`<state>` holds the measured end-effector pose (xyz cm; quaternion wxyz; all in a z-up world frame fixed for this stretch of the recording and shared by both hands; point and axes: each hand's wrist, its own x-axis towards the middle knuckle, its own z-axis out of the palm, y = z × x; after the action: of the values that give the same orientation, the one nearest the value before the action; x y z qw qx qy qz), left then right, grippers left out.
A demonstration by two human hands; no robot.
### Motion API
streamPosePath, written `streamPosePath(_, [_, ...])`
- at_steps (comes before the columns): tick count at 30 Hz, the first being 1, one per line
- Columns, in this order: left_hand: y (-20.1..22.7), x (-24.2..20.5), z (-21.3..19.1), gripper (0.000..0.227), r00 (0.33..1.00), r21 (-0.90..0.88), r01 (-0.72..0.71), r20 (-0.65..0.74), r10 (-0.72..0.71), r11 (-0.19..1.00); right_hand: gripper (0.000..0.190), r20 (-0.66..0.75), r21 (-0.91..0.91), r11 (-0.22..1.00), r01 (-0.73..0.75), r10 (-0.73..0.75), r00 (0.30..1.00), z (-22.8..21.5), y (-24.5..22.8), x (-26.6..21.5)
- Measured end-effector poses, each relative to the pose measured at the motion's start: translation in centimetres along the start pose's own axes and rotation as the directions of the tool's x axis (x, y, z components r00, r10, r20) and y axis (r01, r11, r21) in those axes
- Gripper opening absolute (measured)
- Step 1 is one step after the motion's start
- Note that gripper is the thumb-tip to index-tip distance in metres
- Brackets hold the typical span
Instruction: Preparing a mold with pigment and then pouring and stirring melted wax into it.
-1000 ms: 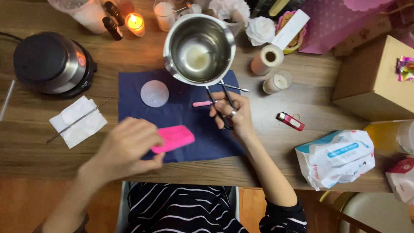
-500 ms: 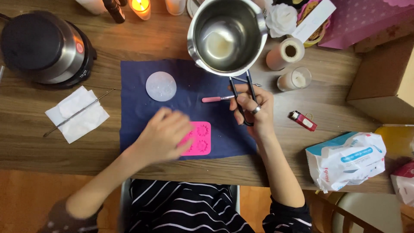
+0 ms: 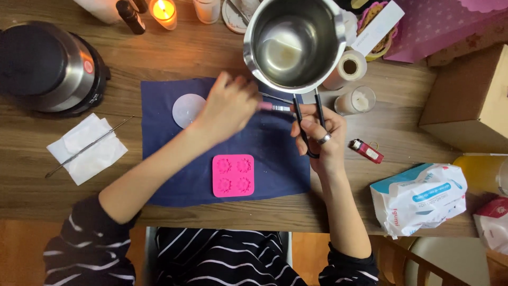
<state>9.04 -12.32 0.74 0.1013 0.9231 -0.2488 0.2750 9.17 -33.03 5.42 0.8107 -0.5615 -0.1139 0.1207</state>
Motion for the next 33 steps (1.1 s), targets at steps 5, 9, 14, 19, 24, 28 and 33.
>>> streamPosePath(5, [-2.4, 1.1, 3.2, 0.029, 0.999, 0.010, -0.029, -0.023, 0.030, 1.000, 0.032, -0.021, -0.039, 0.999, 0.030, -0.031, 0.999, 0.2, -1.0, 0.0])
streamPosePath(9, [-2.8, 2.7, 5.1, 0.026, 1.000, 0.226, -0.006, -0.014, 0.010, 0.974, 0.030, -0.043, -0.028, 0.999, 0.027, -0.028, 0.999, -0.1, -0.8, -0.1])
streamPosePath(14, [-3.2, 3.6, 4.9, 0.023, 0.978, -0.084, 0.155, -0.125, -0.165, 0.984, 0.030, -0.055, -0.045, 0.993, -0.112, 0.110, 0.992, 0.2, -2.2, -0.4])
streamPosePath(19, [-1.3, 0.6, 0.2, 0.029, 0.999, -0.011, 0.038, 0.026, -0.038, 0.999, 0.035, -0.065, -0.022, 1.000, -0.007, 0.006, 0.998, -1.0, -1.1, -0.4])
streamPosePath(24, [5.7, -5.8, -7.9, 0.102, 0.738, -0.115, 0.044, 0.673, 0.046, 0.992, 0.036, -0.112, 0.013, 1.000, -0.010, 0.011, 0.994, -1.7, -1.6, -0.6])
streamPosePath(28, [7.2, -8.1, -9.4, 0.120, 0.723, -0.113, 0.030, 0.688, 0.056, 0.993, 0.036, -0.118, 0.007, 1.000, -0.010, 0.010, 0.993, -1.9, -2.1, -0.6])
streamPosePath(33, [7.0, -8.7, -8.9, 0.098, 0.880, -0.092, 0.081, 0.474, -0.027, 0.992, 0.035, -0.136, -0.074, 0.997, 0.031, -0.041, 0.990, -2.3, -2.3, -0.1])
